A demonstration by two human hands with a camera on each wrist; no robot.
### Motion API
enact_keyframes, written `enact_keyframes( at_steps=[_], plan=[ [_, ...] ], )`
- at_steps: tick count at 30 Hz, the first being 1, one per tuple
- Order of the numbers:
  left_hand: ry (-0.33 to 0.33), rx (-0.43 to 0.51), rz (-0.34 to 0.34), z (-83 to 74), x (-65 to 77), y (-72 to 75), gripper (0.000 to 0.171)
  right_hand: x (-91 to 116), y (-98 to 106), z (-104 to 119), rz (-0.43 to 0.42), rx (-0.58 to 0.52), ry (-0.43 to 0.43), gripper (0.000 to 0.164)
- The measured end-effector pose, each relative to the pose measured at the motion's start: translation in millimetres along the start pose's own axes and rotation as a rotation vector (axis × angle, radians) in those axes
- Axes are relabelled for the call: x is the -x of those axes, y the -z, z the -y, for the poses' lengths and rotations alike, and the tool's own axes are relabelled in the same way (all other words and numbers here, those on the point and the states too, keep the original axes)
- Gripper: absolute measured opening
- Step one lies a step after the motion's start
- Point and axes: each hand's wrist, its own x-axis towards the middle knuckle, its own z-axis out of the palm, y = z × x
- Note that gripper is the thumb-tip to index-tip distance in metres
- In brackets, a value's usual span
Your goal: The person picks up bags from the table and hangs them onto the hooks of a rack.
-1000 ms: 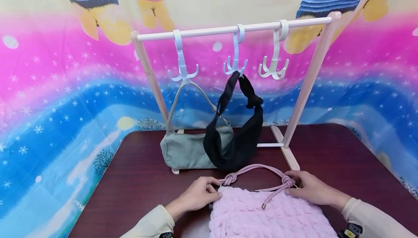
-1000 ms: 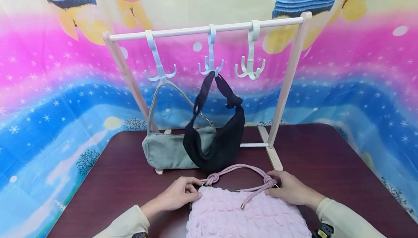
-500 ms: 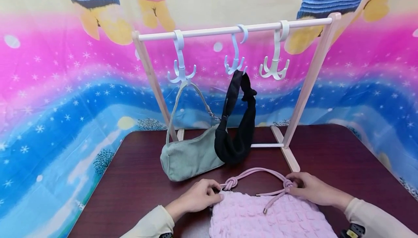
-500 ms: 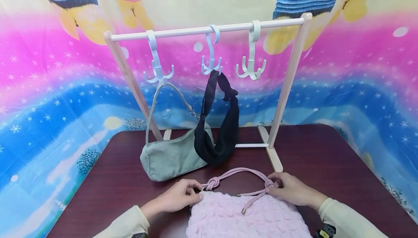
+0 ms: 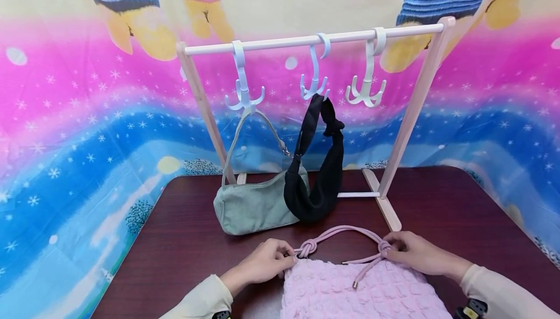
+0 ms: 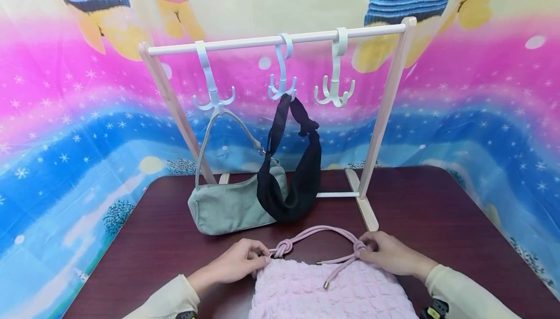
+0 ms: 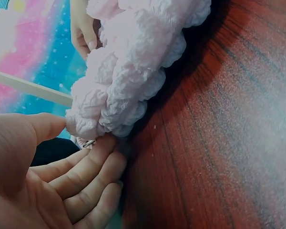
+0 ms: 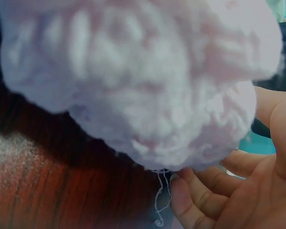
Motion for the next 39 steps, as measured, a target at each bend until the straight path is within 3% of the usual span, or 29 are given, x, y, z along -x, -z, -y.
enact_keyframes(
  at_steps=[10, 16, 20, 32, 39],
  plan=[
    [-0.032, 0.003, -0.109, -5.6, -5.4, 4.4, 0.009, -2, 1, 2, 0.004, -0.006, 0.012, 0.026],
    [-0.041, -0.122, -0.241, -5.0, -11.4, 2.9, 0.006, -4, 3, 6, -0.002, -0.008, 0.038, 0.02],
    [-0.022, -0.183, -0.277, -4.8, -14.7, 0.0, 0.004, -7, 4, 6, -0.005, 0.0, 0.032, 0.02],
    [0.037, -0.315, -0.222, -11.4, -28.0, -10.5, 0.015, -12, 6, 3, 0.039, -0.025, -0.014, 0.023],
    [0.03, -0.297, -0.183, -11.8, -32.7, -15.9, 0.021, -11, 4, 3, 0.038, -0.025, -0.006, 0.02]
  ],
)
